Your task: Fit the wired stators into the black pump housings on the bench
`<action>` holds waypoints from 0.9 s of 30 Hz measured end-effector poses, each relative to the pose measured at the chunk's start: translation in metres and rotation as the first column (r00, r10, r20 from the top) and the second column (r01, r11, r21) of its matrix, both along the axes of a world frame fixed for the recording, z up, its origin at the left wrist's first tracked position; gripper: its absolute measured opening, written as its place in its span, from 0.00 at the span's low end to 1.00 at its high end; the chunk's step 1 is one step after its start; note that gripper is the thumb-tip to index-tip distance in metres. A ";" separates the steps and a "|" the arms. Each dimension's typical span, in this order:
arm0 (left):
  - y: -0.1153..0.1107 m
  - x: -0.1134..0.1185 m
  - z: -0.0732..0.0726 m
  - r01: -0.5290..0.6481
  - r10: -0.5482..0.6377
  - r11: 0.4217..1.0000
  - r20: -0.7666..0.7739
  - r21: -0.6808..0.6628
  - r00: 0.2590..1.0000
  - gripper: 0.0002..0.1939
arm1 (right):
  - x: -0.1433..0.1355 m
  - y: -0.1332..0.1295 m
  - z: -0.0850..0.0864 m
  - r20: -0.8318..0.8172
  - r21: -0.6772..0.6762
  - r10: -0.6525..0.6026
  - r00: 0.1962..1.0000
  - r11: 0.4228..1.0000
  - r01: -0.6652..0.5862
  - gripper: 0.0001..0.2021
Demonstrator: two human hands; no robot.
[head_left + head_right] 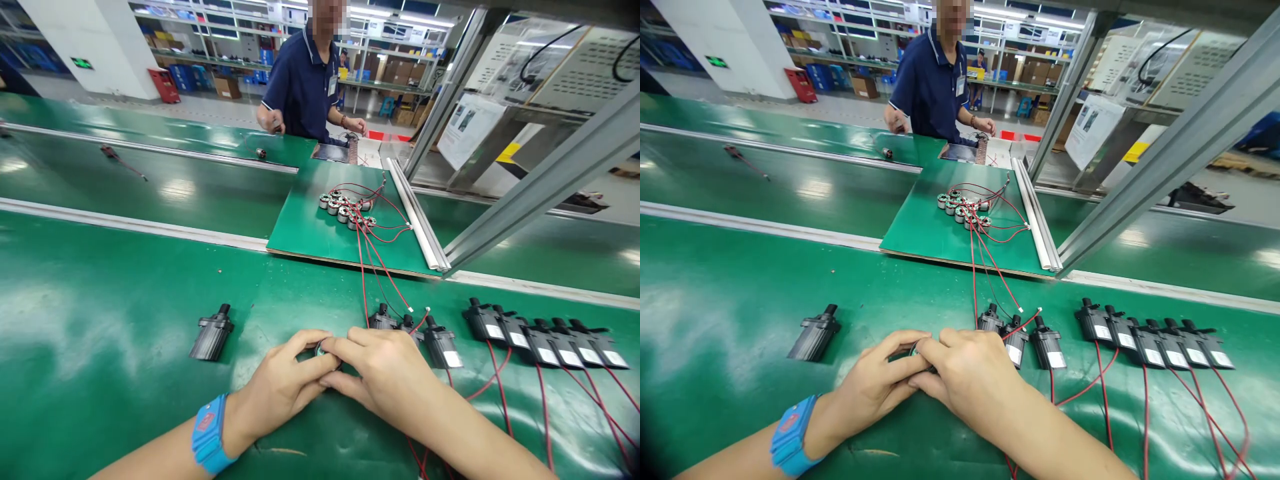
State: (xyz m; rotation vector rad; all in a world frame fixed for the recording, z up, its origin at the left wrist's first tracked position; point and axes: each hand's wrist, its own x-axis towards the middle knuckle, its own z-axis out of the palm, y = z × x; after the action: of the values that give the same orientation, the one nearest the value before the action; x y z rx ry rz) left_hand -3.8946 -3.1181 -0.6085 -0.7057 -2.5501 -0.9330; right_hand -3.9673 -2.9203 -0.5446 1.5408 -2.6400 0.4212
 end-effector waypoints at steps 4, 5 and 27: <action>-0.001 0.003 0.001 -0.005 0.005 1.000 -0.007 -0.020 1.000 0.10 | 0.003 -0.001 -0.001 -0.020 0.008 0.000 1.000 1.000 0.000 0.12; -0.002 0.004 0.001 0.000 -0.001 0.999 -0.025 -0.032 1.000 0.11 | 0.004 -0.001 -0.001 -0.027 -0.005 0.008 1.000 1.000 -0.008 0.11; -0.051 -0.002 0.043 -0.420 0.535 0.722 0.059 -0.549 0.843 0.22 | -0.080 0.017 0.021 -0.136 -0.090 -0.390 0.911 0.921 0.380 0.16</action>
State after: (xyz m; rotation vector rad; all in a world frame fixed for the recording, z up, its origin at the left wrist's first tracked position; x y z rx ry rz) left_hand -3.8961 -3.1692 -0.5657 -0.0181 -2.9857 -0.1369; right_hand -4.0473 -2.9038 -0.5232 0.9527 -2.6885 0.3369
